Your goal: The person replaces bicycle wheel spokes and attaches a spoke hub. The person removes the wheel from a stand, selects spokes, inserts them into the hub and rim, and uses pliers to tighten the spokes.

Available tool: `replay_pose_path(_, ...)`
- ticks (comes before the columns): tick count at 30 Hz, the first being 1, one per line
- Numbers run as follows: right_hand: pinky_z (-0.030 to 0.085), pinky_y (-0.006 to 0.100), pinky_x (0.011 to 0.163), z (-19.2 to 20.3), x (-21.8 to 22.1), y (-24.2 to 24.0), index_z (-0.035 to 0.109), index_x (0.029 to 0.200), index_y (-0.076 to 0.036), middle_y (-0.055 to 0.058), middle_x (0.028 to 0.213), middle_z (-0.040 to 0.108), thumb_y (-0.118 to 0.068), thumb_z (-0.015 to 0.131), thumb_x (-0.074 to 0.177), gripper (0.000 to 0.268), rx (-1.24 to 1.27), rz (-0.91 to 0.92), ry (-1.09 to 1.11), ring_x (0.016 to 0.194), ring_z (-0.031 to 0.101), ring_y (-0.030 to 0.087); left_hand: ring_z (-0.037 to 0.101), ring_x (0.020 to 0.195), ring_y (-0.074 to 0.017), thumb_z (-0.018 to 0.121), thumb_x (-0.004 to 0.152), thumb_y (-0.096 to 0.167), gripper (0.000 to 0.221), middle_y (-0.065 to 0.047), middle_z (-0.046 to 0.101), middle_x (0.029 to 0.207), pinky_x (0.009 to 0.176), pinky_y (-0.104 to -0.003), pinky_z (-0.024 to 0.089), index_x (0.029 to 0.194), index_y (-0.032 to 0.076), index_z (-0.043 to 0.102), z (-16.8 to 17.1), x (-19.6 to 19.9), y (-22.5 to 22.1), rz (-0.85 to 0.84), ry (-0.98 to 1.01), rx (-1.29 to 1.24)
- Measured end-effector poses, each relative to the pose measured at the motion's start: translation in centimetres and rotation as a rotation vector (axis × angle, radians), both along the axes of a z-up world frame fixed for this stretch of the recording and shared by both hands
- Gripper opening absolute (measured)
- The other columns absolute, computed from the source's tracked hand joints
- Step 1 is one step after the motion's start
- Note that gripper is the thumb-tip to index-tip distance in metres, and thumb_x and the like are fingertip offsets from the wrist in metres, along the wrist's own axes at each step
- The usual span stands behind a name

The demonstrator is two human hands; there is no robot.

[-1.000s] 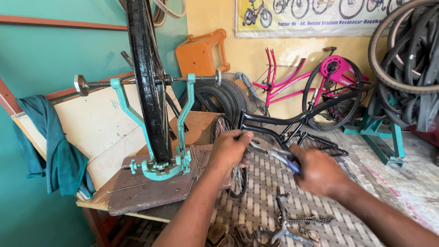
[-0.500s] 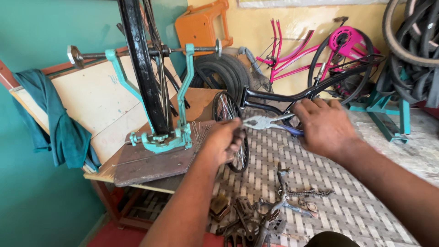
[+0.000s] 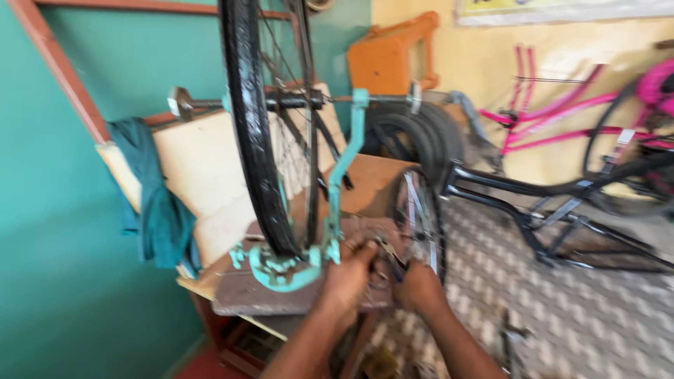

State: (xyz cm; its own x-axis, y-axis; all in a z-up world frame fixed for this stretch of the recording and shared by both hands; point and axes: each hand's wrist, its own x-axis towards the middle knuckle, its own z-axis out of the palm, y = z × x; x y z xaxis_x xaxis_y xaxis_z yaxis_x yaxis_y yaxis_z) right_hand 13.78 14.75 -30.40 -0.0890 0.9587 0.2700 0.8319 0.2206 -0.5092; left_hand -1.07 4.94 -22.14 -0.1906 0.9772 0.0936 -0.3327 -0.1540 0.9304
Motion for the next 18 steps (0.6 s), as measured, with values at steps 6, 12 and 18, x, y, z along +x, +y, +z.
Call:
replay_pose_path(6, 0.054, 0.046, 0.095, 1.8, -1.4, 0.4, 0.074, 0.115, -0.005, 0.023, 0.108, 0.073, -0.029, 0.074, 0.079, 0.043, 0.071, 0.108, 0.083, 0.104, 0.069, 0.040, 0.051, 0.059, -0.0082, 0.051, 0.105, 0.014, 0.015, 0.000, 0.059, 0.075, 0.049, -0.024, 0.040, 0.105, 0.008, 0.065, 0.8, 0.9, 0.7, -0.040, -0.038, 0.041)
replay_pose_path(12, 0.049, 0.029, 0.065, 11.4, 1.7, -2.1, 0.076, 0.111, 0.001, 0.006, 0.080, 0.072, -0.018, 0.060, 0.097, 0.028, -0.223, 0.561, 0.973, 0.070, 0.060, 0.013, 0.066, 0.077, -0.0094, 0.048, 0.106, 0.013, 0.017, 0.001, 0.068, 0.086, 0.069, -0.024, 0.053, 0.106, 0.005, 0.063, 9.7, 4.7, 0.4, 0.411, 0.480, 0.511)
replay_pose_path(18, 0.049, 0.030, 0.059, 19.2, 1.0, -6.8, 0.077, 0.100, 0.001, 0.006, 0.074, 0.072, -0.009, 0.067, 0.091, 0.016, -0.031, 0.682, 0.793, 0.065, 0.059, 0.012, 0.066, 0.084, -0.0249, 0.048, 0.107, 0.009, 0.018, -0.015, 0.070, 0.095, 0.078, -0.037, 0.054, 0.113, 0.002, 0.063, 22.0, 6.3, -1.3, 0.505, 0.529, 0.708)
